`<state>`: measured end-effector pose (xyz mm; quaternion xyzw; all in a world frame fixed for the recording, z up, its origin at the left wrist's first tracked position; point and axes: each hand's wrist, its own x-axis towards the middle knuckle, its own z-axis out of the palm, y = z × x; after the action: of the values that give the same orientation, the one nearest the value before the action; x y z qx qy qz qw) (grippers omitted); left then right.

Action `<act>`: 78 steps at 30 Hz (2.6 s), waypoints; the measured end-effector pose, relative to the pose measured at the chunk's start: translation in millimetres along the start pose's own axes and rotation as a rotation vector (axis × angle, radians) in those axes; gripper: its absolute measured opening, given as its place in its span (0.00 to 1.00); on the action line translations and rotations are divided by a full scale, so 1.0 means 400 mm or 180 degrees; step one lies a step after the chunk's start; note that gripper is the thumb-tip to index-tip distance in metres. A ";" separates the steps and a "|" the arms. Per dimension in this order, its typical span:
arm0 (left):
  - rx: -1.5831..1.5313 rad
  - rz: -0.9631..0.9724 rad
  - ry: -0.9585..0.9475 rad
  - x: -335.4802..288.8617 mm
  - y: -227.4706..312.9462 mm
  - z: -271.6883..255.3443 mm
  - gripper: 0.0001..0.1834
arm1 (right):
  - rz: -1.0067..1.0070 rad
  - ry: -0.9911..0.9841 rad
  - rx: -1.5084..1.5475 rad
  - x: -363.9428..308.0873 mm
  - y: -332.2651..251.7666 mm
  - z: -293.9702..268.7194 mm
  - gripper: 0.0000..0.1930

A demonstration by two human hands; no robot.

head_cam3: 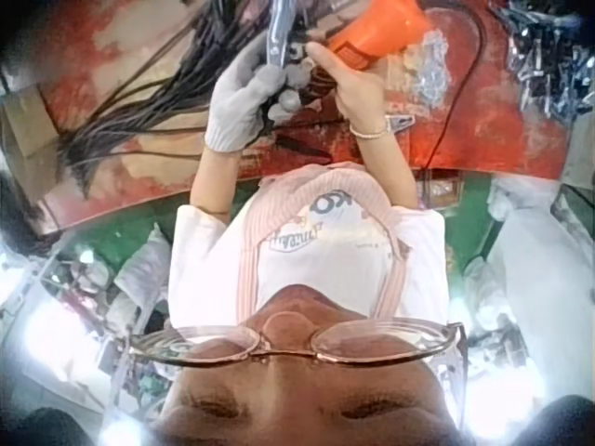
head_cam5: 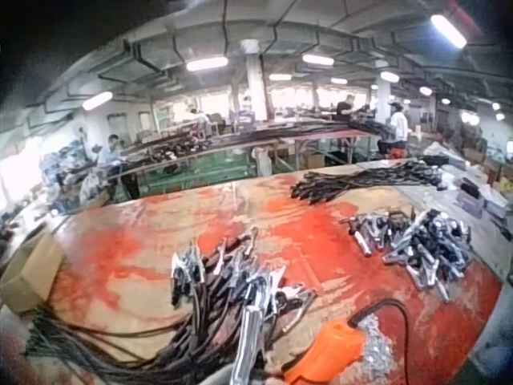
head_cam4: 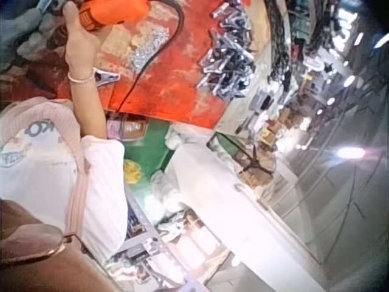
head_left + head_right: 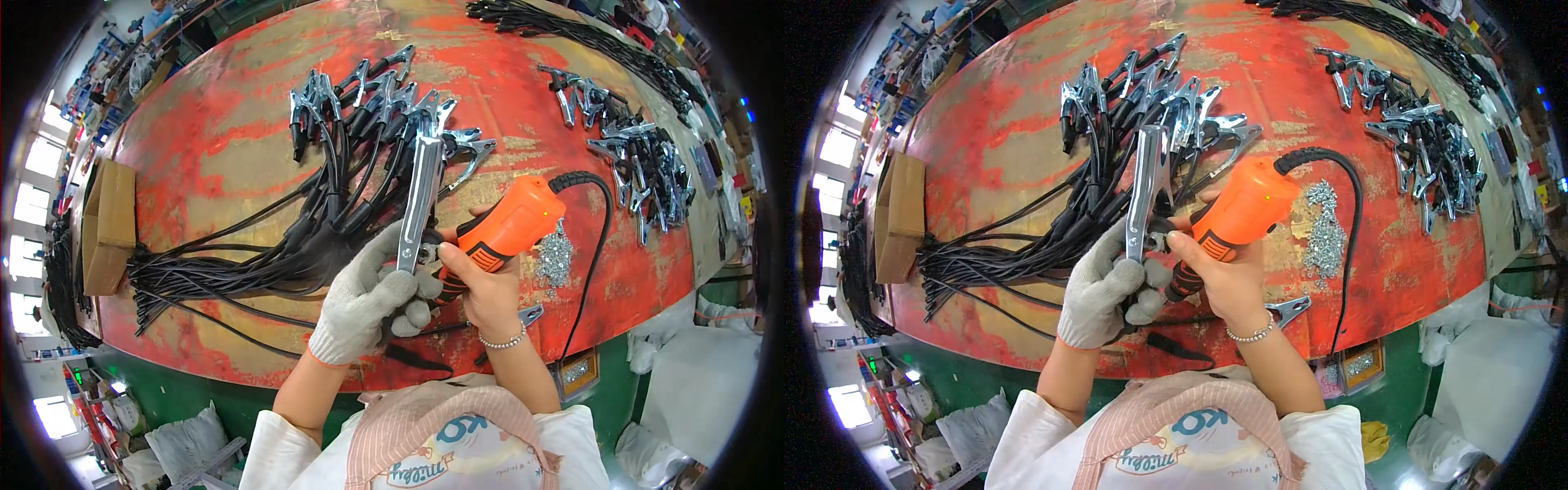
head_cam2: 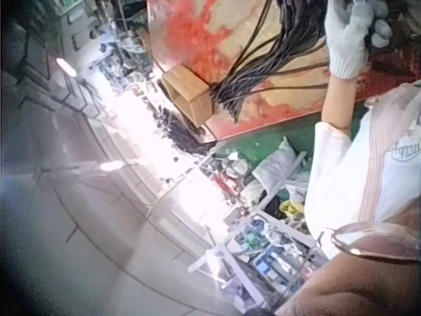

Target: Assemble metal alligator clips to electrical wires using an electric screwdriver.

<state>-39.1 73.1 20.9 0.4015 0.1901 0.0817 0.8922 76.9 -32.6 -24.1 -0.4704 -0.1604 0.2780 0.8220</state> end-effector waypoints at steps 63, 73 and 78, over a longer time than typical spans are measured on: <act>0.2191 0.0931 0.1141 0.129 -0.075 0.022 0.27 | -0.2771 -0.0612 0.0522 -0.052 -0.260 -0.010 0.25; 0.5893 0.2129 0.0950 0.047 0.031 0.100 0.23 | 0.0165 0.0131 0.0602 0.000 -0.058 0.001 0.30; 0.5999 0.2254 0.0850 0.071 0.007 0.068 0.29 | 0.0370 -0.0048 0.0946 0.022 -0.052 -0.031 0.30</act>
<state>-2.1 64.7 31.9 0.9624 0.1454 0.2024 0.1083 96.7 -43.9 -12.4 -0.3500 -0.0962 0.3493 0.8639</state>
